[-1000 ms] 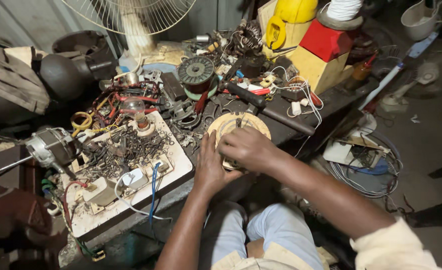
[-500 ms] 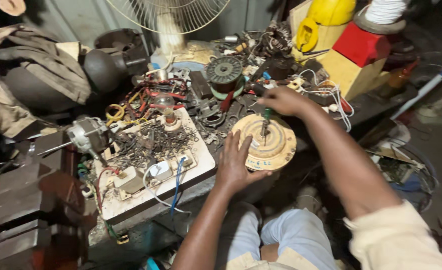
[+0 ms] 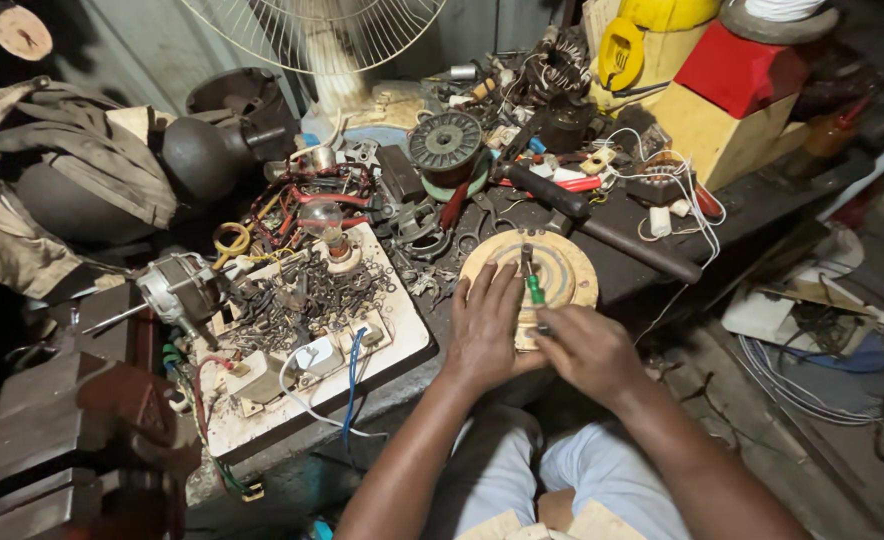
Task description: The person sits on the floor at a cluttered workbench repairing a circular fan motor base. They hold the round base plate steady with one hand and use a screwdriver to tighten screws around its edge, repositioning the part and picking up fasteners from the bench as they work around it.
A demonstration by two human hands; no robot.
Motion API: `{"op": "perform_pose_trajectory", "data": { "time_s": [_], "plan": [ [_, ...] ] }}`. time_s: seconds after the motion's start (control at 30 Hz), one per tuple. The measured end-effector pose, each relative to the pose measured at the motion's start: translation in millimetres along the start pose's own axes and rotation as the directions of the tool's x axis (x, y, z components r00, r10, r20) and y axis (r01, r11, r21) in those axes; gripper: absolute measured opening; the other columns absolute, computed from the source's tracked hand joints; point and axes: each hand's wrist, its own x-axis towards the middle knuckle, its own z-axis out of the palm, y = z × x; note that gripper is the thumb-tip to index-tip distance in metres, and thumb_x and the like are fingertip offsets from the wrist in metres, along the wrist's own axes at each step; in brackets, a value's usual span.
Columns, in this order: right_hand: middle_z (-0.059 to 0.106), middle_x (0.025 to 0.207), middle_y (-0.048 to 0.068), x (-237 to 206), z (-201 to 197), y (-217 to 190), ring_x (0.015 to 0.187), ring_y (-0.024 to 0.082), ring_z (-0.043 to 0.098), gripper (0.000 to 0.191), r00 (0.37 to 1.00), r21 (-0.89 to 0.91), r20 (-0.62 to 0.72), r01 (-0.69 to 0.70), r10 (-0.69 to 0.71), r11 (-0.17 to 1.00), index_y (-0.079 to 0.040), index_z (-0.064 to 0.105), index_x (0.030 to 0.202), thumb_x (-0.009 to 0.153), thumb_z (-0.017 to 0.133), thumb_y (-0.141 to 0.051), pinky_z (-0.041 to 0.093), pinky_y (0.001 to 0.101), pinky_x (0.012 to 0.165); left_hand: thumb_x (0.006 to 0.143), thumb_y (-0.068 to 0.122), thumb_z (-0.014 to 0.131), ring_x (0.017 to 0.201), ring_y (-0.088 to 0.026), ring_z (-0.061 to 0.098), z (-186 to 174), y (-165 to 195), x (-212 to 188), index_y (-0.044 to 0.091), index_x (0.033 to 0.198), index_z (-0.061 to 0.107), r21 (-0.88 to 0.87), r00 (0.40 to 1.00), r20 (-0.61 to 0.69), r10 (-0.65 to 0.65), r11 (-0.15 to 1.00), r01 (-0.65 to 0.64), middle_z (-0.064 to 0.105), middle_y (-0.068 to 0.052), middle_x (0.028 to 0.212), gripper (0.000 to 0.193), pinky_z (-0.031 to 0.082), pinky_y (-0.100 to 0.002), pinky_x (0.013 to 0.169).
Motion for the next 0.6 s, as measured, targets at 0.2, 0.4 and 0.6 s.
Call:
{"op": "perform_pose_trajectory", "data": {
  "time_s": [0.2,0.4,0.6],
  "plan": [
    [0.058,0.076,0.011,90,17,-17,0.077,0.034,0.064,0.015,0.927,-0.008,0.313,0.220,-0.207,0.975,-0.009,0.070,0.082,0.078,0.075,-0.023,0.048,0.0489,0.064,0.080,0.063,0.076,0.143,-0.032,0.051,0,-2,2,0.015,0.147,0.061,-0.061,0.994,0.086,0.060,0.997,-0.055,0.059,-0.006,0.149,0.083,0.032,-0.059,0.122],
    [0.074,0.104,0.014,185,29,-3,0.099,0.034,0.071,0.037,0.661,-0.131,0.711,-0.212,0.240,0.969,-0.015,0.076,0.113,0.082,0.076,-0.034,0.054,0.0464,0.086,0.071,0.074,0.075,0.142,-0.041,0.044,-18,13,8,-0.001,0.142,0.054,0.024,1.000,0.001,-0.004,1.000,0.004,0.053,-0.019,0.144,0.106,0.029,-0.061,0.116],
    [0.072,0.078,0.013,171,-12,54,0.071,0.023,0.067,0.045,0.643,0.023,0.668,-0.520,0.374,0.854,-0.003,0.077,0.097,0.097,0.066,-0.047,0.054,0.0417,0.068,0.072,0.076,0.074,0.148,-0.038,0.040,-25,12,4,-0.002,0.145,0.051,0.018,0.998,-0.052,0.026,1.000,-0.025,0.049,-0.020,0.154,0.109,0.029,-0.060,0.116]
  ]
}}
